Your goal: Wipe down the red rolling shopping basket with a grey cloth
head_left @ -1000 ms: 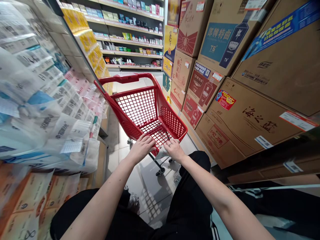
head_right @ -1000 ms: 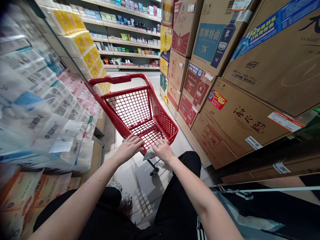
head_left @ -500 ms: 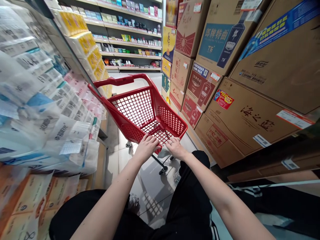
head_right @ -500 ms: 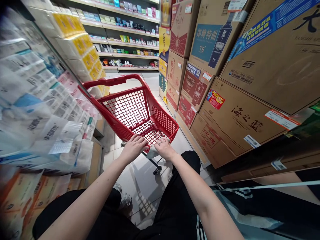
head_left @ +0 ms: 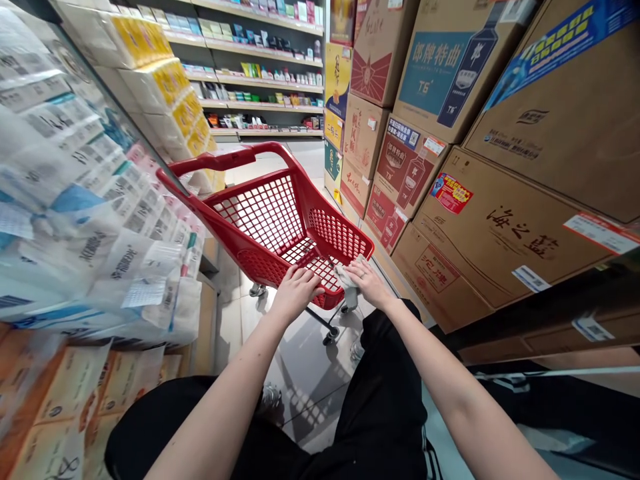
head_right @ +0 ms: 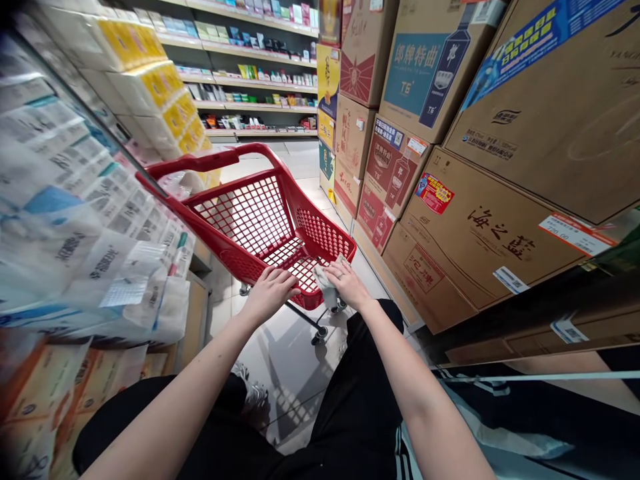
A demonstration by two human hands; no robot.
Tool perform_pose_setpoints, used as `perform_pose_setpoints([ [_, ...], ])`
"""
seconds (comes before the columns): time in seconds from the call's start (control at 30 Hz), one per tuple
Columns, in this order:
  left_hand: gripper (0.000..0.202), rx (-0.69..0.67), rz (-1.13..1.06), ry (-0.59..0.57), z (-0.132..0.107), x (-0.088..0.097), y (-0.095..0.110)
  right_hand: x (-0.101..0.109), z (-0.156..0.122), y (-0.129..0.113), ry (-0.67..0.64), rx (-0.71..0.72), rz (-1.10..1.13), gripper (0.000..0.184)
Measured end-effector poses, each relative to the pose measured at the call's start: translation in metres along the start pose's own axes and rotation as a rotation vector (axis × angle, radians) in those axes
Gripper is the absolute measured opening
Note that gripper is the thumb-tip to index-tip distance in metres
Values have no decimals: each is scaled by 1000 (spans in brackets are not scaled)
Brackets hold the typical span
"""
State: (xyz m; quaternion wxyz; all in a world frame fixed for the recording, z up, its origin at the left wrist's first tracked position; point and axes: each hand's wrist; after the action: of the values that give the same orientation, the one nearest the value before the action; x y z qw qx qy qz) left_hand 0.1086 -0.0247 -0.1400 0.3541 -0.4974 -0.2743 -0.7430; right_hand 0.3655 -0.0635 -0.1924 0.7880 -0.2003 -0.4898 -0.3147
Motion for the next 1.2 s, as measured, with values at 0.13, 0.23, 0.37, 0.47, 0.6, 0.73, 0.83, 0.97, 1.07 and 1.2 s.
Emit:
perform_pose_setpoints([
  [0.13, 27, 14, -9, 5, 2, -3, 0, 1, -2, 4, -6, -50, 4, 46],
  [0.23, 26, 23, -16, 8, 1, -5, 0, -3, 3, -3, 3, -79, -12, 43],
  [0.37, 24, 41, -15, 18, -1, -6, -1, -11, 18, -24, -1, -27, -75, 30],
  [0.47, 24, 58, 19, 26, -3, -5, 1, -17, 31, -44, -15, 18, -130, 24],
  [0.6, 24, 65, 49, 30, -6, -3, 4, -18, 39, -51, 4, -3, -147, 20],
  [0.73, 22, 76, 23, 49, -6, -4, 8, -11, 38, -36, -8, 42, -96, 13],
  [0.83, 22, 95, -9, 61, -4, -7, 12, -8, 37, -26, 3, 48, -90, 13],
  [0.97, 29, 92, -53, 45, -4, -10, 13, -16, 32, -33, 100, -29, -121, 19],
  [1.07, 34, 86, -63, 26, -8, -11, 12, -26, 28, -46, 180, -152, -141, 24],
  [1.2, 34, 107, -44, 23, -13, -11, 14, -29, 31, -54, 142, -216, -113, 19],
])
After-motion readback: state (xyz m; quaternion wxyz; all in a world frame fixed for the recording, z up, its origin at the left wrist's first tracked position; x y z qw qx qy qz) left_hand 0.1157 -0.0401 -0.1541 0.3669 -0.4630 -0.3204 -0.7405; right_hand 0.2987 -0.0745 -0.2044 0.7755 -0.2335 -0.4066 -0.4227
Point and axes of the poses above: each hand's wrist, its own z-axis towards the middle knuckle, its own x-axis out of the back of the hand, y = z × x, and after that the axes turned 15 degrees about x, right-handed
